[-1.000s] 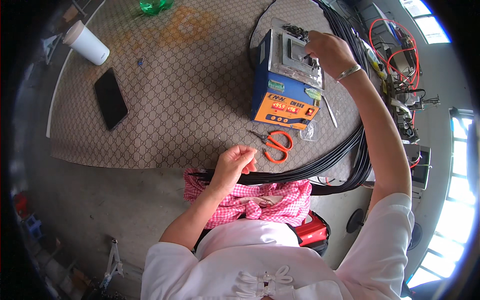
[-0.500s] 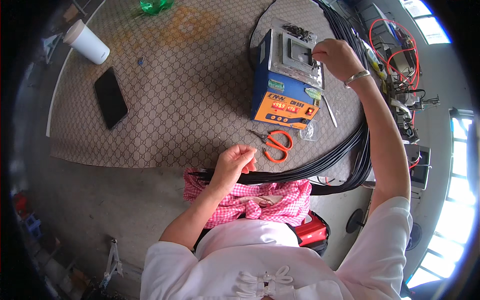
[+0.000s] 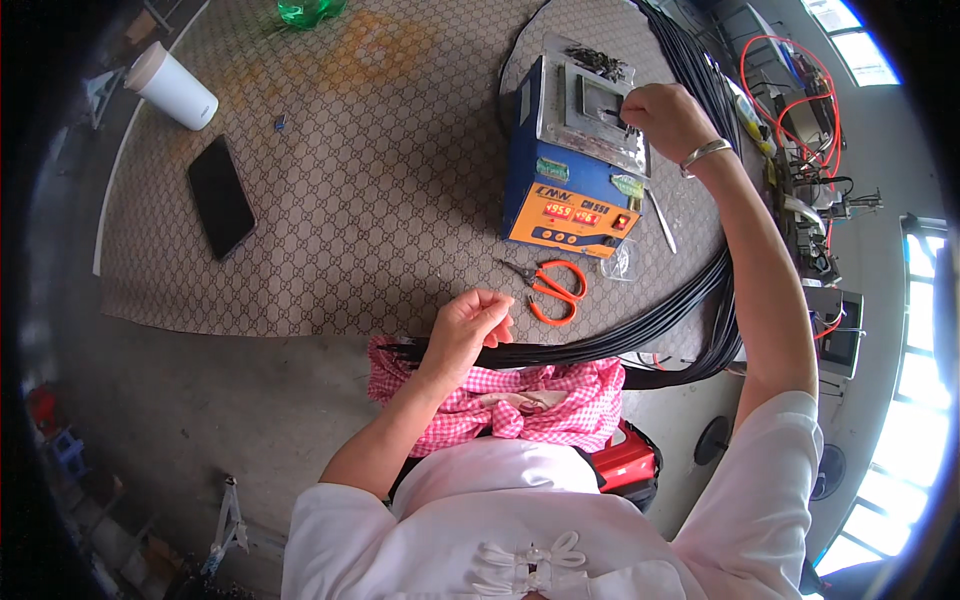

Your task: Assembling white electrical connectors onto black cables using scissors and manual manipulation at a workbench.

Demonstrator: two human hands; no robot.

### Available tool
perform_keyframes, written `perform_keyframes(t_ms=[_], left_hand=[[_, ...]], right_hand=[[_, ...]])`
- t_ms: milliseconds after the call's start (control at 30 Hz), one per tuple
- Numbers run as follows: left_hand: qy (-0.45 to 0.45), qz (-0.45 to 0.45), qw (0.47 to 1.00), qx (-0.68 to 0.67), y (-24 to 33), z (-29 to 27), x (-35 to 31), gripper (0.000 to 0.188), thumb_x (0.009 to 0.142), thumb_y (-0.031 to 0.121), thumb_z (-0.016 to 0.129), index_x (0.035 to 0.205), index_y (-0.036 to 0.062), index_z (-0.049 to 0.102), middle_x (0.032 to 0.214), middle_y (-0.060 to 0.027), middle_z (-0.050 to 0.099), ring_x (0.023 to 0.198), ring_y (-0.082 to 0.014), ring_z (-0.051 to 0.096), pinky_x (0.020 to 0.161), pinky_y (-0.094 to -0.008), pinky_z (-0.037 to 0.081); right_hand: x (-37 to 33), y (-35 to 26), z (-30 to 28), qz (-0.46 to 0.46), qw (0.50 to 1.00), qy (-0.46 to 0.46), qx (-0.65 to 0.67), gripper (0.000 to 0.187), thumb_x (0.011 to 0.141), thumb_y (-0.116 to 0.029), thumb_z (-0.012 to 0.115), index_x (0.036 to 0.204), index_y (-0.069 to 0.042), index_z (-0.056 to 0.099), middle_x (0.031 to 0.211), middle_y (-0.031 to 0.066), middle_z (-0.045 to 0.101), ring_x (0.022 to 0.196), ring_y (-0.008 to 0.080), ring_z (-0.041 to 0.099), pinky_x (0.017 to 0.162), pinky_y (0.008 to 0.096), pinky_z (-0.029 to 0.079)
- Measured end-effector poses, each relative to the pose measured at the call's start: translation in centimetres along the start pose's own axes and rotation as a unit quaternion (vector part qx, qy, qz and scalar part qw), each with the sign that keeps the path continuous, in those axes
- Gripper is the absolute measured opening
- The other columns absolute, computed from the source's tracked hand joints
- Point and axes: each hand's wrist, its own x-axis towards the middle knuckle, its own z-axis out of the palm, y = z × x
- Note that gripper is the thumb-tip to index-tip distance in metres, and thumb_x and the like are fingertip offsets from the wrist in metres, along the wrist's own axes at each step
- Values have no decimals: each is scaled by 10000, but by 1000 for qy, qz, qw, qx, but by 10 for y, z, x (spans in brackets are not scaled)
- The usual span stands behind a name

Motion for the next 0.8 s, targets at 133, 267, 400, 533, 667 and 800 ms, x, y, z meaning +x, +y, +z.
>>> perform_keyframes(t_ms=[133,267,400,533,667,800], left_hand=[[5,-2,1000,0,1,0,0,123,857,196,550,881,81,586,707,16,568,598,-50,533,528,-162,376],[7,-1,1000,-1,2,1,-1,123,855,197,552,880,81,585,707,16,569,594,-50,533,527,-162,377],[6,-5,1000,0,1,2,-2,123,857,192,548,890,80,585,716,11,567,608,-54,532,541,-170,384],[-4,-16,1000,-2,7,7,-6,129,860,181,540,906,68,583,724,6,564,628,-60,529,564,-180,393],[-17,0,1000,-19,21,19,-13,142,862,173,536,918,50,579,725,4,560,633,-63,521,578,-185,396],[-29,49,997,-55,36,36,-8,142,868,152,521,942,38,565,725,-3,551,659,-75,512,609,-204,404]], right_hand=[[0,-1,1,-5,1000,9,-1,150,756,-169,540,774,-72,653,752,139,621,720,295,607,670,367,481],[0,8,1,-24,999,21,27,163,747,-177,542,773,-58,650,742,145,617,692,298,603,649,371,472],[-10,13,-6,-6,987,34,159,181,754,-186,565,794,-31,649,650,111,613,553,210,580,538,317,454],[-39,-1,-19,116,912,-19,393,198,856,-170,529,865,13,605,565,-38,468,443,5,367,402,154,270],[-71,-15,-18,134,795,-28,591,208,862,-160,532,938,30,570,597,-27,475,448,17,356,395,162,255],[-98,-18,2,90,699,-47,708,183,870,-187,531,902,-12,572,668,-17,518,500,35,408,410,156,273]])
